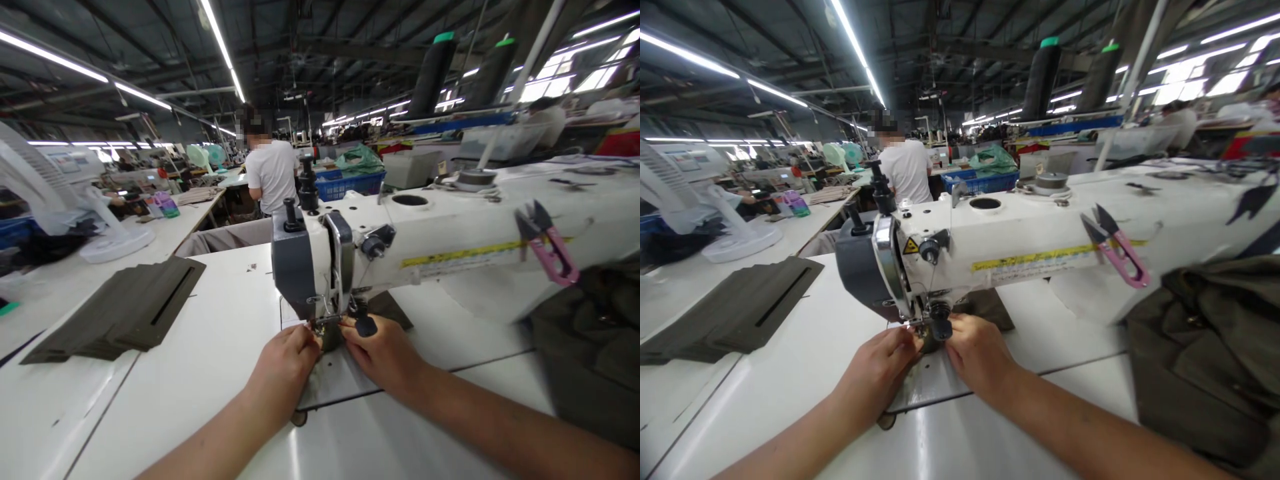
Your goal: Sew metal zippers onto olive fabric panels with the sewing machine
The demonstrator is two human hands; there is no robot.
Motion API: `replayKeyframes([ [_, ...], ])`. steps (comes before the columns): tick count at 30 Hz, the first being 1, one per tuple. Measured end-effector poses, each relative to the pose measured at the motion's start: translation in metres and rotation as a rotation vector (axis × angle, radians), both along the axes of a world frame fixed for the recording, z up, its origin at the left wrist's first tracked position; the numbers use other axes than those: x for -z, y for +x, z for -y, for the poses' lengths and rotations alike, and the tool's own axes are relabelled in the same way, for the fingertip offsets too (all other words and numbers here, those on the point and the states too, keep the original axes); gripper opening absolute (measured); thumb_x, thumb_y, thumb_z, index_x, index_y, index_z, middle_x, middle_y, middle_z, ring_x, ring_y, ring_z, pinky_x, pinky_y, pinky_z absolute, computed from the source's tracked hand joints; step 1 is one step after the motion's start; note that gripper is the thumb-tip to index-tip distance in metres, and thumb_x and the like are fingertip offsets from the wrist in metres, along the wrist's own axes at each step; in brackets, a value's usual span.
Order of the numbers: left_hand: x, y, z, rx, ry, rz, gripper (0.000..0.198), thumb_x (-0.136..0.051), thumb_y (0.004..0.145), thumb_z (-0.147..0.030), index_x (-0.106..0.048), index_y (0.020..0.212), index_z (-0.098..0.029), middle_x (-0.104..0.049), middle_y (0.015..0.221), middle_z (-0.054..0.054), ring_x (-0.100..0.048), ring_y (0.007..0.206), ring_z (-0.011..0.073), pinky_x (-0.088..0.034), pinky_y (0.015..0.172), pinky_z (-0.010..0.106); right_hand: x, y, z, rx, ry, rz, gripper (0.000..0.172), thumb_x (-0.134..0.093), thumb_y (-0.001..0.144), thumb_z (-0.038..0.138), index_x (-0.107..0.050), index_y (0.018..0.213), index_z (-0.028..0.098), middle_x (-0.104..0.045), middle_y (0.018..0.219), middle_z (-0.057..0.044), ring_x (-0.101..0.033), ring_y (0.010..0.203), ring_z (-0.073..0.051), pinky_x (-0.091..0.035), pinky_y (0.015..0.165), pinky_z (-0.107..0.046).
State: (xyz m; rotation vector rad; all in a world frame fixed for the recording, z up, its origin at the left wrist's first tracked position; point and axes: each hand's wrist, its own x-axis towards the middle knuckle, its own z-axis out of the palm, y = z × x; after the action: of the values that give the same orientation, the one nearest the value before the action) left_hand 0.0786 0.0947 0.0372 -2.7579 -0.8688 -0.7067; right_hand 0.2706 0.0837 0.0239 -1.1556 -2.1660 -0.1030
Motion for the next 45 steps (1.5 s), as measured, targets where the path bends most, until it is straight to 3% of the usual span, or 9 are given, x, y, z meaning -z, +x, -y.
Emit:
replayKeyframes([
  [17,0.0,-0.002,0.0,-0.018,-0.075,0.03,0.018,-0.042,0.087,-0.013,-0.059,0.083,-0.015,-0.058,0.081,0.007,-0.058,0.073,0.0171,-0.053,0.064,0.029,0.002,0.0,-0.003,-0.028,-0.021,-0.026,0.024,-0.042,0.079,0.01,-0.061,0.068,0.019,-0.065,0.07,-0.004,-0.061,0.07,-0.018,-0.046,0.064,-0.026],
  [23,0.003,-0.003,-0.001,0.016,-0.079,0.118,0.018,-0.041,0.088,-0.014,-0.059,0.085,-0.016,-0.059,0.083,0.007,-0.059,0.074,0.0172,-0.053,0.065,0.029,0.001,-0.003,0.002,-0.042,-0.027,-0.096,0.024,-0.04,0.083,0.012,-0.063,0.084,0.018,-0.066,0.085,-0.007,-0.059,0.081,-0.019,-0.046,0.073,-0.029],
  [27,0.003,-0.003,-0.001,-0.002,-0.075,0.14,0.018,-0.041,0.087,-0.012,-0.059,0.089,-0.016,-0.06,0.085,0.007,-0.06,0.075,0.0178,-0.054,0.066,0.029,-0.007,-0.002,0.006,-0.071,-0.133,-0.057,0.025,-0.041,0.082,0.012,-0.061,0.096,0.018,-0.064,0.1,-0.007,-0.057,0.091,-0.02,-0.045,0.081,-0.032],
  [31,-0.002,-0.003,-0.003,-0.018,-0.059,0.15,0.022,-0.039,0.089,-0.015,-0.06,0.088,-0.018,-0.062,0.084,0.006,-0.061,0.073,0.0167,-0.054,0.065,0.028,-0.016,0.005,0.002,0.127,-0.142,0.126,0.017,-0.053,0.077,0.019,-0.062,0.092,0.015,-0.062,0.1,-0.012,-0.052,0.097,-0.026,-0.04,0.087,-0.042],
  [34,-0.011,-0.004,-0.001,-0.016,-0.072,0.104,0.021,-0.04,0.089,-0.018,-0.06,0.086,-0.018,-0.063,0.085,0.006,-0.061,0.076,0.0169,-0.053,0.072,0.031,-0.02,0.009,0.009,0.358,-0.138,0.324,0.009,-0.056,0.072,0.013,-0.061,0.079,0.013,-0.061,0.086,-0.014,-0.053,0.084,-0.027,-0.043,0.073,-0.041],
  [36,-0.019,-0.005,0.007,0.007,-0.075,0.065,0.017,-0.044,0.088,-0.021,-0.06,0.09,-0.017,-0.064,0.088,0.007,-0.062,0.08,0.0181,-0.051,0.079,0.036,-0.021,0.006,0.026,0.407,-0.089,0.442,0.016,-0.051,0.067,0.001,-0.06,0.07,0.014,-0.058,0.073,-0.011,-0.053,0.071,-0.025,-0.042,0.061,-0.037],
  [38,-0.027,-0.004,0.021,0.049,-0.089,0.023,0.023,-0.05,0.086,-0.03,-0.057,0.103,-0.016,-0.064,0.098,0.009,-0.061,0.091,0.0219,-0.046,0.089,0.043,-0.02,0.0,0.05,0.356,0.005,0.463,0.022,-0.046,0.063,-0.004,-0.058,0.066,0.015,-0.056,0.066,-0.009,-0.051,0.064,-0.023,-0.04,0.056,-0.035],
  [41,-0.031,0.003,0.042,0.168,-0.162,-0.099,0.049,-0.055,0.081,-0.041,-0.046,0.122,-0.014,-0.056,0.12,0.014,-0.049,0.113,0.0274,-0.033,0.101,0.05,-0.019,-0.011,0.085,0.158,0.102,0.3,0.024,-0.041,0.068,-0.001,-0.059,0.074,0.014,-0.057,0.067,-0.007,-0.05,0.058,-0.019,-0.039,0.053,-0.031],
  [45,-0.02,0.011,0.054,0.295,-0.152,-0.183,0.028,-0.041,0.089,-0.018,-0.053,0.113,-0.011,-0.054,0.123,0.015,-0.049,0.116,0.0234,-0.037,0.1,0.042,-0.02,-0.006,0.112,-0.013,0.039,0.021,0.029,-0.033,0.083,0.006,-0.059,0.078,0.015,-0.057,0.066,-0.005,-0.052,0.059,-0.015,-0.041,0.055,-0.026],
])
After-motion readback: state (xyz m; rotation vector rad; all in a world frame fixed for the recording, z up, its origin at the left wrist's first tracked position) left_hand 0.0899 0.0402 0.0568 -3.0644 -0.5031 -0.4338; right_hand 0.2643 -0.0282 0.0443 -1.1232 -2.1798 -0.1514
